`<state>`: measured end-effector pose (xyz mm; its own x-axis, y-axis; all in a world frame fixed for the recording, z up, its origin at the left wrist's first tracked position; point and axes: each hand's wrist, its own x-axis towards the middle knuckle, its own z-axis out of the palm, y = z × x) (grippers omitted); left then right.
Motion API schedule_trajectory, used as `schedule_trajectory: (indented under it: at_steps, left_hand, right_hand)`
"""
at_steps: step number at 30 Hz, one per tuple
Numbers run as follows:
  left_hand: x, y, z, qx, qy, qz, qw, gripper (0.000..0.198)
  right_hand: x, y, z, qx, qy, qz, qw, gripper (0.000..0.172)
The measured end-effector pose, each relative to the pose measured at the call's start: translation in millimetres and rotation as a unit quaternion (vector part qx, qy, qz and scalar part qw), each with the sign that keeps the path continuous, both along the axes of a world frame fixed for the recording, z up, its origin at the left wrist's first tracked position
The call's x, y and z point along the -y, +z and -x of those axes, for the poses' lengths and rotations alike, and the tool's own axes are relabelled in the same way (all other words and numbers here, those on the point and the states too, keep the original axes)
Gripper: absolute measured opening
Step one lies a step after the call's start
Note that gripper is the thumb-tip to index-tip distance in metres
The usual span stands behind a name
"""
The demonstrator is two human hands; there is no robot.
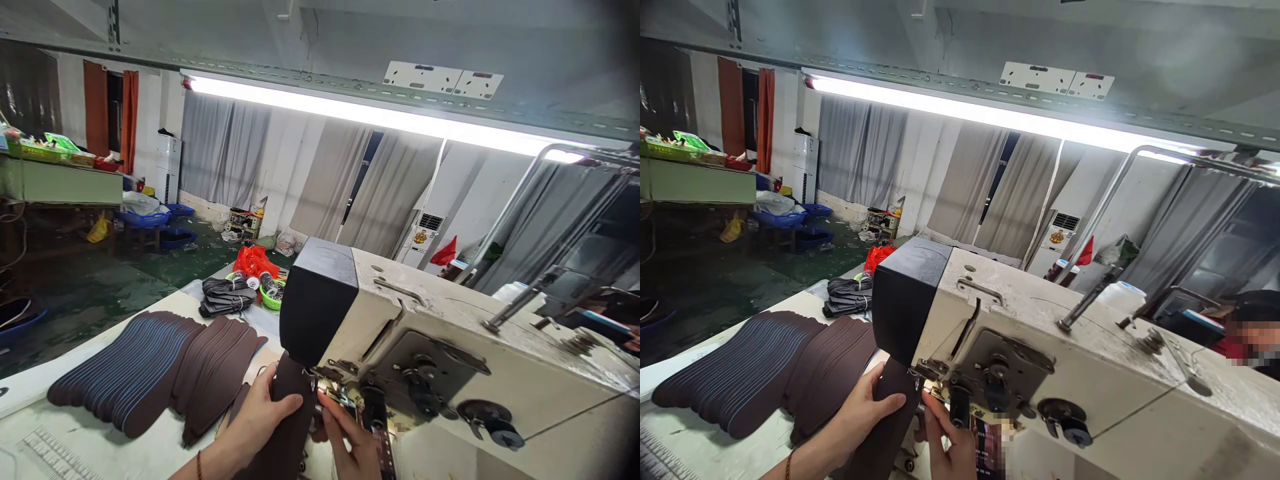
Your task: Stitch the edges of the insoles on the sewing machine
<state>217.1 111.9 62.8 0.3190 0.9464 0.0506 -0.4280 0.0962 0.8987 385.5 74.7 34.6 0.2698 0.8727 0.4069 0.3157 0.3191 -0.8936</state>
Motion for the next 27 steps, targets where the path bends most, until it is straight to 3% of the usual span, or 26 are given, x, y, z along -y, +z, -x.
schedule_trajectory:
  at_steps: [7, 12, 18, 22, 27]
  left_hand:
    - [9.9, 4.0, 3.3, -0.02, -0.016, 0.03, 0.999, 0.046]
    - [9.6, 4.1, 16.3, -0.097, -0.078, 0.034, 0.992, 0.046]
    - [-5.8, 15.9, 26.6, -0.095, -0.158, 0.046, 0.982, 0.06]
    - [-16.8, 19.8, 22.3, -0.087, -0.154, 0.042, 0.983, 0.059]
    - [-31.8, 13.3, 12.7, -0.087, -0.11, 0.035, 0.989, 0.049]
  right_hand:
    - [0.5, 0.8, -3.3, 0.013, 0.019, 0.02, 1.0, 0.038]
    - [0.1, -2.7, -4.8, 0.022, 0.016, 0.029, 0.999, 0.037]
    - [-0.6, -3.3, -6.0, 0.035, 0.02, 0.032, 0.999, 0.038]
    - [-0.4, -2.9, -5.6, 0.031, 0.015, 0.031, 0.999, 0.041]
    - [1.1, -3.1, -5.0, 0.04, 0.022, 0.043, 0.998, 0.038]
